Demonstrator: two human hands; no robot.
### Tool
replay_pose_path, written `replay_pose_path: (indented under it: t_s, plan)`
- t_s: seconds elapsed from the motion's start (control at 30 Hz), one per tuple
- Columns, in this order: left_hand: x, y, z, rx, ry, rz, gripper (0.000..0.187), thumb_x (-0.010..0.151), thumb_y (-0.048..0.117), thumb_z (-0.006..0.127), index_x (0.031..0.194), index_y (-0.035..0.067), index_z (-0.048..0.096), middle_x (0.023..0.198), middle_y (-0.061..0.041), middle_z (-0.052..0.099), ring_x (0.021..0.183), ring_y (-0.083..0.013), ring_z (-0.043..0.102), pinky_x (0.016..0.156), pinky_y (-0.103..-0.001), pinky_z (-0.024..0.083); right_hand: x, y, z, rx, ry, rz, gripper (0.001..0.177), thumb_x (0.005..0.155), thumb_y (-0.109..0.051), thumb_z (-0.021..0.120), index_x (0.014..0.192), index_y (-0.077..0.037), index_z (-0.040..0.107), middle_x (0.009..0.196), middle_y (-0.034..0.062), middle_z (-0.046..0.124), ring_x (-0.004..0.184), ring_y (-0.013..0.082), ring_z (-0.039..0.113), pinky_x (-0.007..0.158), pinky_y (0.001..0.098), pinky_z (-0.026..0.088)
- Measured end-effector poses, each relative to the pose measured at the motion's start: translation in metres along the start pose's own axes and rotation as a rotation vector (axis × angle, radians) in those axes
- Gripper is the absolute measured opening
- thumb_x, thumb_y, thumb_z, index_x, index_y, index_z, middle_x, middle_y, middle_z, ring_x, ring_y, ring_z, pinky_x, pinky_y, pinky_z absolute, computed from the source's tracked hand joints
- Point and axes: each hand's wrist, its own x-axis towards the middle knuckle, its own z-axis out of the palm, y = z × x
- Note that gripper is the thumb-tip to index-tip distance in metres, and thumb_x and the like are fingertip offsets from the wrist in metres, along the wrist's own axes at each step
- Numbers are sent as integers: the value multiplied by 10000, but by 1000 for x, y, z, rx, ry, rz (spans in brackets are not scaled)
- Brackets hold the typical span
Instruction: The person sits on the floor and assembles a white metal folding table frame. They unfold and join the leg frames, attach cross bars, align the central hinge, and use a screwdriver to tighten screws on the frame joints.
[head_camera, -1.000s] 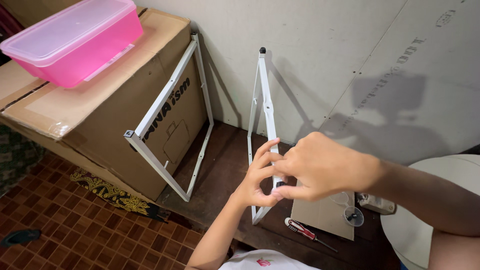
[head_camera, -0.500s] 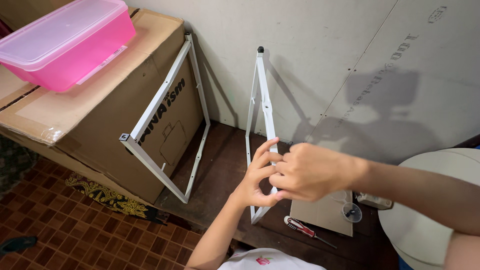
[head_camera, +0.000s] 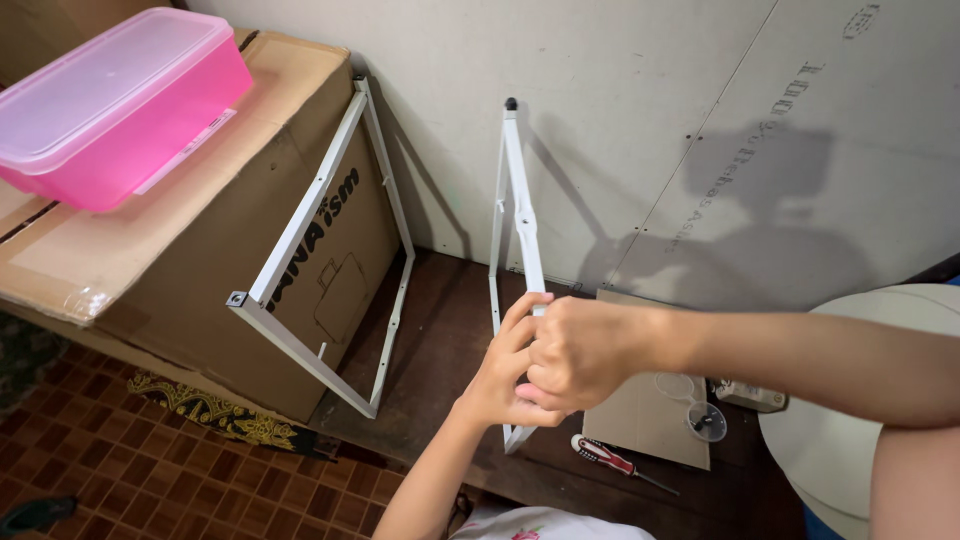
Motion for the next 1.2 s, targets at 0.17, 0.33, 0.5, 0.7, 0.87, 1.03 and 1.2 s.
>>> replay_pose_path:
  t_s: [0.17, 0.33, 0.5, 0.7, 0.87, 1.03, 1.2]
  plan:
    - [-5, 6, -5, 45, 0, -57, 495, 576, 234, 827, 1011, 47, 682, 1196, -96, 600, 1463, -458, 453, 1253, -621, 257, 2, -27, 6, 2, 118, 344, 356, 868, -151, 682, 543, -49, 582, 505, 89, 588, 369, 253, 533, 340, 375, 401]
    - [-5, 10, -4, 56, 8, -69, 473, 672, 262, 879, 1053, 74, 670, 1205, -64, 604, 1507, -422, 454, 1328, -641, 156, 8, -53, 9, -175, 58, 589, 355, 931, -206, 679, 610, -67, 615, 499, 66, 583, 387, 224, 577, 353, 367, 436]
    - [-5, 12, -3, -49, 41, -93, 782, 711, 288, 901, 1367, 91, 524, 1261, -114, 620, 1519, -424, 436, 1322, -619, 152, 17, -80, 14, -414, 47, 900, 409, 903, -395, 700, 641, -89, 629, 512, 66, 602, 395, 222, 598, 376, 367, 474]
    - [-22, 16, 7, -110, 123, -114, 1037, 876, 232, 876, 1649, 124, 192, 1672, -204, 420, 1670, -430, 248, 1359, -558, 273, 2, -99, 45, -161, 474, 1132, 541, 791, -558, 769, 910, -50, 624, 770, 72, 638, 625, 199, 673, 527, 355, 527]
    - [-37, 18, 15, 238, 63, -154, 1163, 769, 218, 901, 1638, 14, 156, 1658, -259, 314, 1569, -452, 293, 1264, -599, 278, -4, -107, 125, 477, 814, 1252, 454, 878, -241, 736, 1186, 40, 558, 1010, 65, 722, 662, 145, 743, 594, 291, 598]
    - [-43, 23, 16, 277, 18, -145, 1087, 794, 165, 872, 1645, 33, 209, 1683, -213, 347, 1575, -432, 355, 1298, -598, 277, -18, -108, 195, 552, 1242, 1050, 260, 1072, -217, 573, 1176, 19, 549, 870, 42, 631, 754, 106, 601, 638, 247, 494]
    - [-51, 26, -1, 240, -91, -160, 1072, 794, 185, 873, 1617, 28, 205, 1655, -219, 340, 1563, -462, 267, 1260, -610, 229, -21, -80, 221, 371, 1697, 943, 281, 1098, -304, 581, 1122, -42, 482, 804, 7, 530, 636, 54, 452, 550, 222, 372]
